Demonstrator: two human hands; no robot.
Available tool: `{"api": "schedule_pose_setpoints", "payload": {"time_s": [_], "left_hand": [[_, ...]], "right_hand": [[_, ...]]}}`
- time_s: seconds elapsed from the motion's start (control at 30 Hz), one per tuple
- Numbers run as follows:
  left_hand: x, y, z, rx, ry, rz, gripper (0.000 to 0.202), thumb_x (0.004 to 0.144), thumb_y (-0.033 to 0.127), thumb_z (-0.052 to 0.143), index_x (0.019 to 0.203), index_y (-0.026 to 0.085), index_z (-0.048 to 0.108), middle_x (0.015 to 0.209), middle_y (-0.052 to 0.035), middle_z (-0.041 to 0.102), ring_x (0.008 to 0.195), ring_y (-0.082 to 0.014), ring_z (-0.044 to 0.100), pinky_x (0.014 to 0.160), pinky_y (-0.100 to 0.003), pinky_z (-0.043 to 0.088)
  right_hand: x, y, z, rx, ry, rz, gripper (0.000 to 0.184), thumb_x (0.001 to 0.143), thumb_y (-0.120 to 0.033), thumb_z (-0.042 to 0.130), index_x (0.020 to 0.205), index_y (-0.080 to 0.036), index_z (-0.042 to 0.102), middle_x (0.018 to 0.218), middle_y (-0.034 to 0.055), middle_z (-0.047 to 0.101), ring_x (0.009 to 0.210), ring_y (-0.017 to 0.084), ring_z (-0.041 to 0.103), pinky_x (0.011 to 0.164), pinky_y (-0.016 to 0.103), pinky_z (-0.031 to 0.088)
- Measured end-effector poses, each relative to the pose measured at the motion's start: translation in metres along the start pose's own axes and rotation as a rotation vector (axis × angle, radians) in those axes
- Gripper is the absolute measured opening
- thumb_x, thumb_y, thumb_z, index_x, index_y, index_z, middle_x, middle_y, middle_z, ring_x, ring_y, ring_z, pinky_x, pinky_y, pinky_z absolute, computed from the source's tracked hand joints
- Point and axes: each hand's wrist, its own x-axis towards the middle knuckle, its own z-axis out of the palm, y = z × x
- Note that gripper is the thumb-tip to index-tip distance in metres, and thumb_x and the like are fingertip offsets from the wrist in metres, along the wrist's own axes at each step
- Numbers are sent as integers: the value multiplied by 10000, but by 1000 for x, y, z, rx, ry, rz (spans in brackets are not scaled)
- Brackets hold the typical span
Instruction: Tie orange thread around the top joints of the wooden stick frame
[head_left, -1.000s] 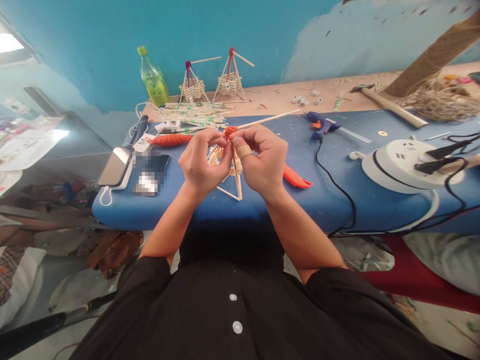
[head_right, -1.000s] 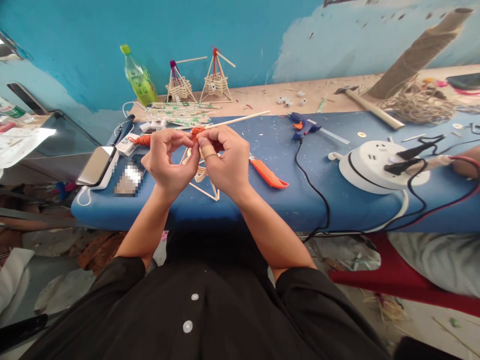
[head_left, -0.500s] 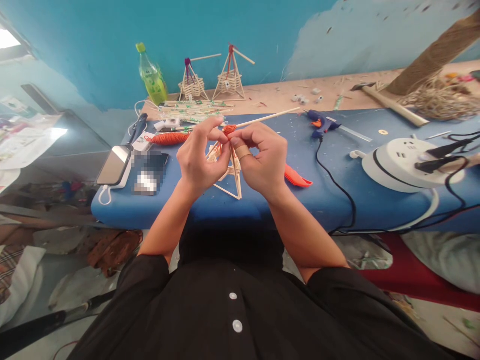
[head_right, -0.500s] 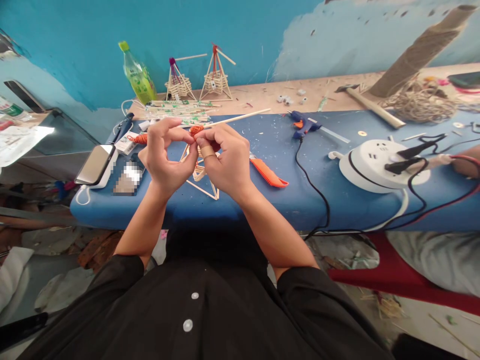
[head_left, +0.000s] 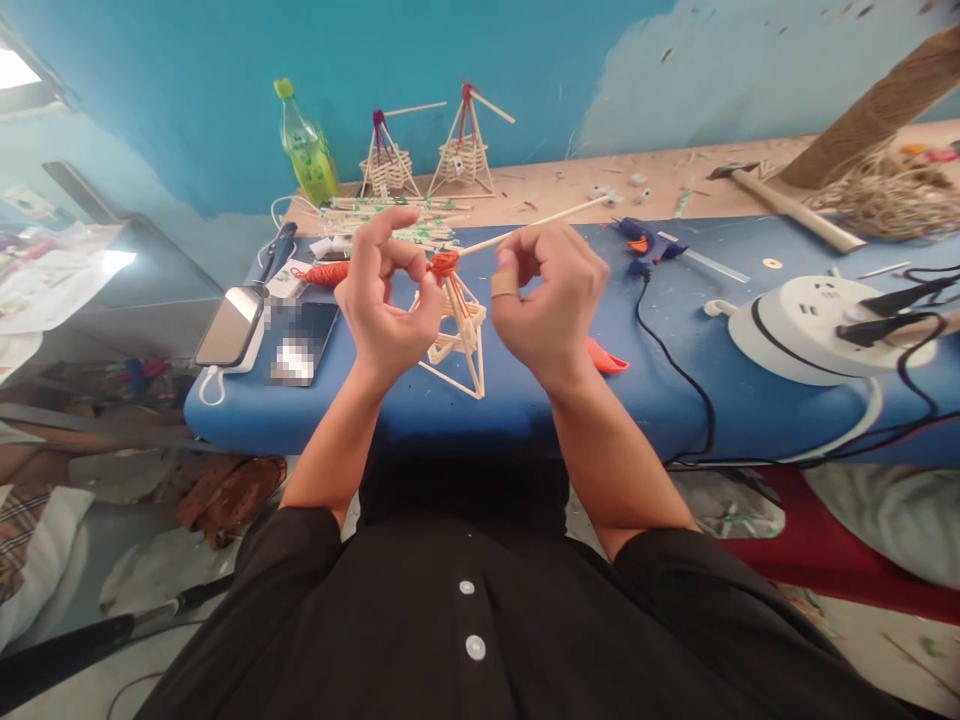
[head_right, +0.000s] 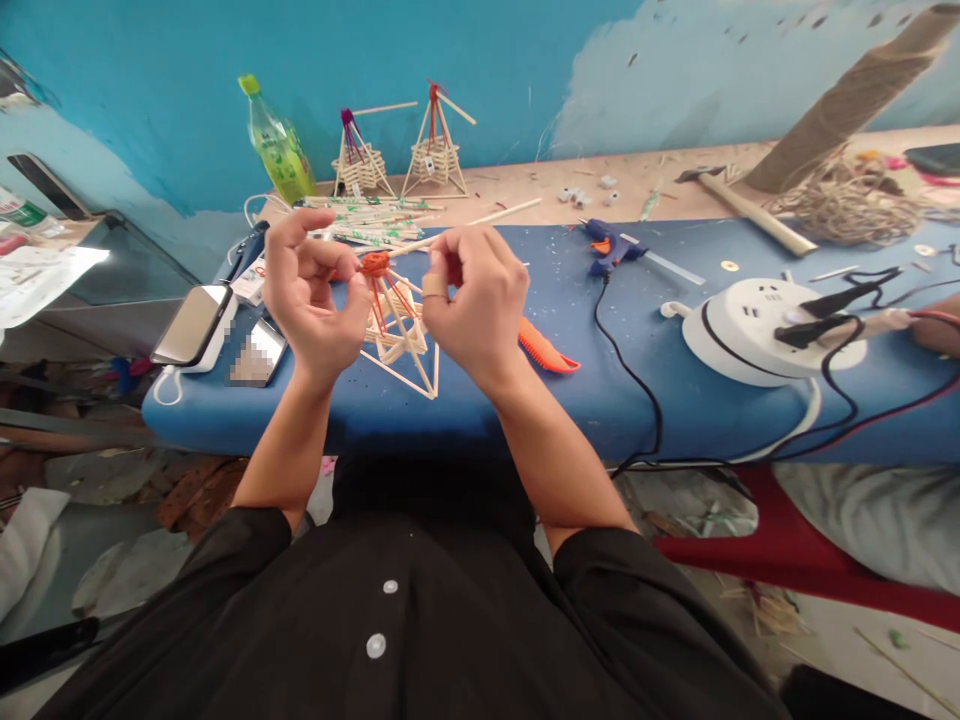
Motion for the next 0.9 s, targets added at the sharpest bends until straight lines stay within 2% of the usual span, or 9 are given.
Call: {"api": "schedule_pose_setpoints", "payload": {"time_s": [0.1,0.2,0.33,0.47,0.53,0.63,0.73,0.8,0.9], "left_hand": [[0,-2,-4,-7,-21,28,536,1033,371,770,1518,339,544,811,44,603,731,-138,635,721,-345,582],[-4,-6,-5,-29,-71,-32,656,996,356,808,1572,356,493,860,42,648,789,-150,679,773,-342,597],[-10,-13,-2,-60,-77,-68,717,960,306,840,1579,368,485,899,44,677,828,-156,688,844,-354,622],[-11,-17,-1,-71,-91,-65,743,951,310,867,1583,385,486,916,50,690,828,-149,683,869,-349,630],[-10,-17,-1,-63,-93,-56,738,959,332,870,1586,393,485,925,47,698,826,-149,686,859,-345,626],[-8,-14,1,-30,-83,-31,701,989,385,837,1594,397,484,924,46,713,830,-156,705,847,-347,624],[-7,-9,2,8,-88,-35,665,1018,440,794,1597,388,473,924,37,732,855,-179,727,854,-376,626],[-7,-6,3,24,-105,-71,659,1029,473,775,1594,383,449,953,23,753,875,-195,731,873,-406,623],[-8,-1,5,49,-117,-132,639,1040,496,749,1571,374,415,965,16,754,865,-202,725,871,-430,611]], "right_hand": [[0,10,-6,-5,11,12,127,1049,-196,597,950,-246,658,901,28,701,768,176,626,784,378,569],[-4,13,-10,-6,7,4,143,1051,-201,593,959,-240,695,896,24,714,768,165,639,750,358,570],[-11,2,-9,0,58,-34,116,1012,-194,621,954,-232,714,862,8,705,699,134,608,673,323,568],[-10,-13,-6,101,76,-88,150,978,-201,679,1106,-221,754,995,32,742,780,141,673,630,305,594],[-8,-20,-4,99,26,-94,190,1009,-237,709,1193,-247,759,1066,51,751,856,157,689,677,322,622],[-3,-26,2,108,-81,-81,229,1065,-290,704,1288,-290,754,1144,72,731,981,195,694,837,385,665],[1,-30,8,135,-116,-22,149,1087,-306,658,1174,-274,774,1109,75,705,1029,230,701,898,439,668],[3,-33,10,110,-99,14,144,1084,-289,624,1030,-264,755,1040,67,707,979,222,690,827,417,653],[5,-36,8,132,11,-46,154,1031,-217,619,893,-255,677,916,40,689,822,181,628,670,370,581]]}}
